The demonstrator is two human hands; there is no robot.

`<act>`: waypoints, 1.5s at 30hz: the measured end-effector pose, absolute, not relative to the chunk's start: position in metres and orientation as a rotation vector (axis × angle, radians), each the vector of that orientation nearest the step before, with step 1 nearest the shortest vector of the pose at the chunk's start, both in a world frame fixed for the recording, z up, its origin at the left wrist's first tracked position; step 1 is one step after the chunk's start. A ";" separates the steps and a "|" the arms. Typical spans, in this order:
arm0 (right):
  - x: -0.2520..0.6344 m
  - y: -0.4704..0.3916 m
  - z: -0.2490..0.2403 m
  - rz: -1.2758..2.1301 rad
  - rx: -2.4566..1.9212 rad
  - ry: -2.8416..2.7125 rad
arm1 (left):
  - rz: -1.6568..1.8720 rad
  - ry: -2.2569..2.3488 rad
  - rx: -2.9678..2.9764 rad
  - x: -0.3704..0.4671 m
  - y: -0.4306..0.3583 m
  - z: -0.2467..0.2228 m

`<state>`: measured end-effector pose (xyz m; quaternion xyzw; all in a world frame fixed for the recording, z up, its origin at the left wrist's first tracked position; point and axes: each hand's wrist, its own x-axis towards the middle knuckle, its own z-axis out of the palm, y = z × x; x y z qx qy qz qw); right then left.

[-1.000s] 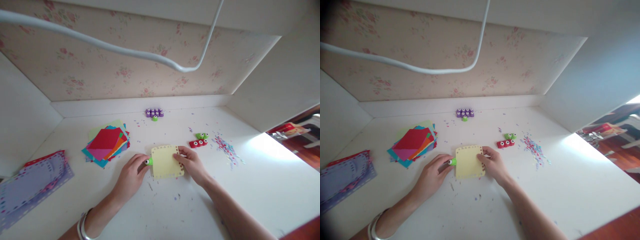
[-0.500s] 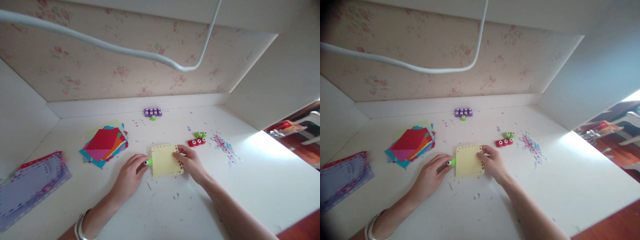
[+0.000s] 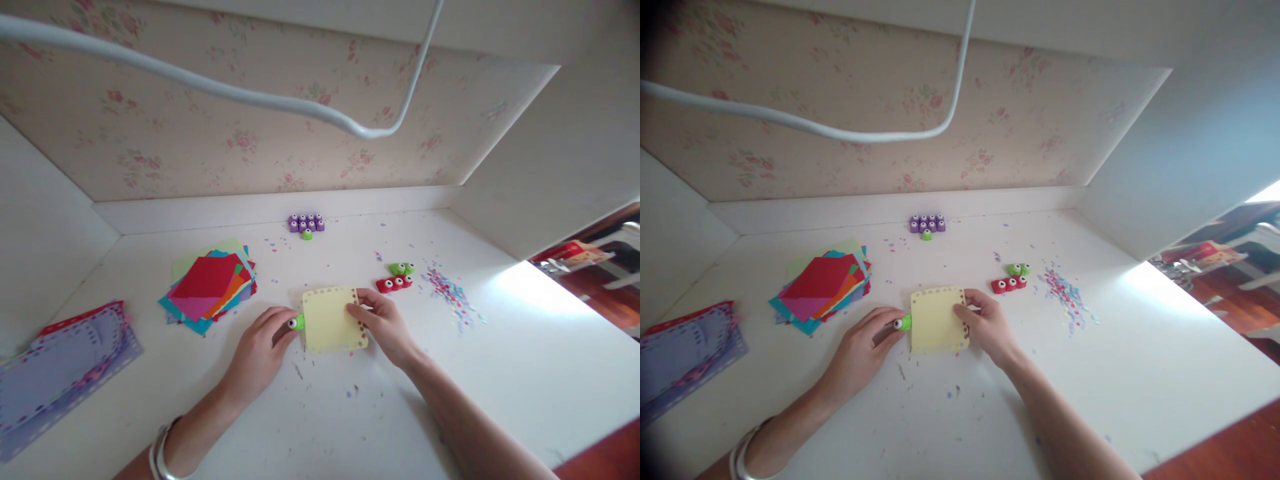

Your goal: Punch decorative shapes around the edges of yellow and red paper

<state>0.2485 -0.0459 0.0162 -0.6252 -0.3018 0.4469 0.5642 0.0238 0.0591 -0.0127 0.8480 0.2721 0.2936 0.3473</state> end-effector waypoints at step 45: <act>0.243 -0.059 0.006 0.307 -1.780 -1.994 | 0.754 0.863 2.386 0.017 0.055 -0.012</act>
